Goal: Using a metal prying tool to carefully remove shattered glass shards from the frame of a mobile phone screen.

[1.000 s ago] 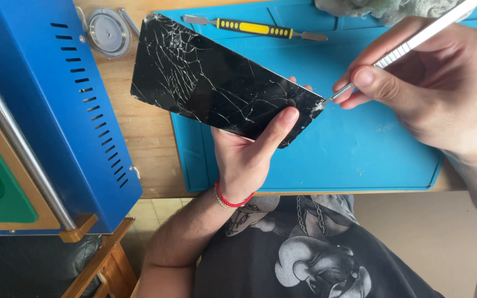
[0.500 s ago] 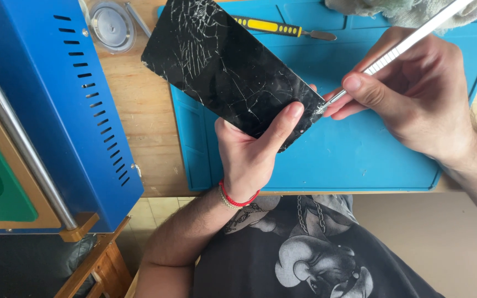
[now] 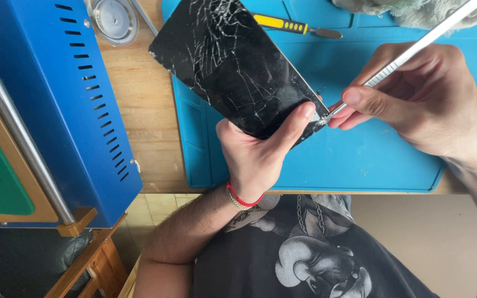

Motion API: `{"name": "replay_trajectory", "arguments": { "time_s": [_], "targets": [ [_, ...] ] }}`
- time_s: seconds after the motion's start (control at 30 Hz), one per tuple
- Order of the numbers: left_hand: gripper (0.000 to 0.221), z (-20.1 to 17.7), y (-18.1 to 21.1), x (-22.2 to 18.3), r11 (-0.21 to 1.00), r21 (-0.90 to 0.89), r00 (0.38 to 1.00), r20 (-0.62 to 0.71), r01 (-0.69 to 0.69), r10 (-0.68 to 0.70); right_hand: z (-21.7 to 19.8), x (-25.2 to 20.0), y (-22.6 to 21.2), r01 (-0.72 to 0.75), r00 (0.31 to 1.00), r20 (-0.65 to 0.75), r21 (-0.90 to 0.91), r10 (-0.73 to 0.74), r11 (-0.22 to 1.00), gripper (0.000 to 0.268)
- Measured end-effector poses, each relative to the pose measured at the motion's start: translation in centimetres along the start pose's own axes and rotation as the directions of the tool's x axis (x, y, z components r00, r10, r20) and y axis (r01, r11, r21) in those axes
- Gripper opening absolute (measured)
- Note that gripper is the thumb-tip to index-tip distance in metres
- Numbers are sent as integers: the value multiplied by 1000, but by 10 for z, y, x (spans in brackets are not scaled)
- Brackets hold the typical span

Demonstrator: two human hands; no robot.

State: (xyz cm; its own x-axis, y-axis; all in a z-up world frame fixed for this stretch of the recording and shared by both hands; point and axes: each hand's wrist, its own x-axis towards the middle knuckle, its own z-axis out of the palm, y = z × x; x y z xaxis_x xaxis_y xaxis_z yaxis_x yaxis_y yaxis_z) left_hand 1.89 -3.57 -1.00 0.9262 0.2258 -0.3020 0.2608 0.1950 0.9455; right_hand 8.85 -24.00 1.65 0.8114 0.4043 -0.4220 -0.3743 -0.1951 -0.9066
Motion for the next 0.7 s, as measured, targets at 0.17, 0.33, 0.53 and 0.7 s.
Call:
{"name": "replay_trajectory", "arguments": {
  "time_s": [0.17, 0.33, 0.53, 0.7],
  "targets": [
    [13, -1, 0, 0, 998, 46, 999, 23, -35, 33, -3, 2, -1, -50, 998, 28, -28, 51, 998, 8],
    [11, -1, 0, 1, 993, 85, 996, 30, -82, 79, -8, 3, 2, -52, 996, 67, -23, 53, 998, 8],
    [16, 0, 2, 1, 994, 88, 996, 57, -68, 64, -9, 3, -1, -60, 996, 66, -63, 64, 996, 9],
    [15, -2, 4, 4, 984, 142, 989, 117, -110, 94, -14, 6, -9, -115, 986, 110, -130, 129, 985, 10]
  ]
}}
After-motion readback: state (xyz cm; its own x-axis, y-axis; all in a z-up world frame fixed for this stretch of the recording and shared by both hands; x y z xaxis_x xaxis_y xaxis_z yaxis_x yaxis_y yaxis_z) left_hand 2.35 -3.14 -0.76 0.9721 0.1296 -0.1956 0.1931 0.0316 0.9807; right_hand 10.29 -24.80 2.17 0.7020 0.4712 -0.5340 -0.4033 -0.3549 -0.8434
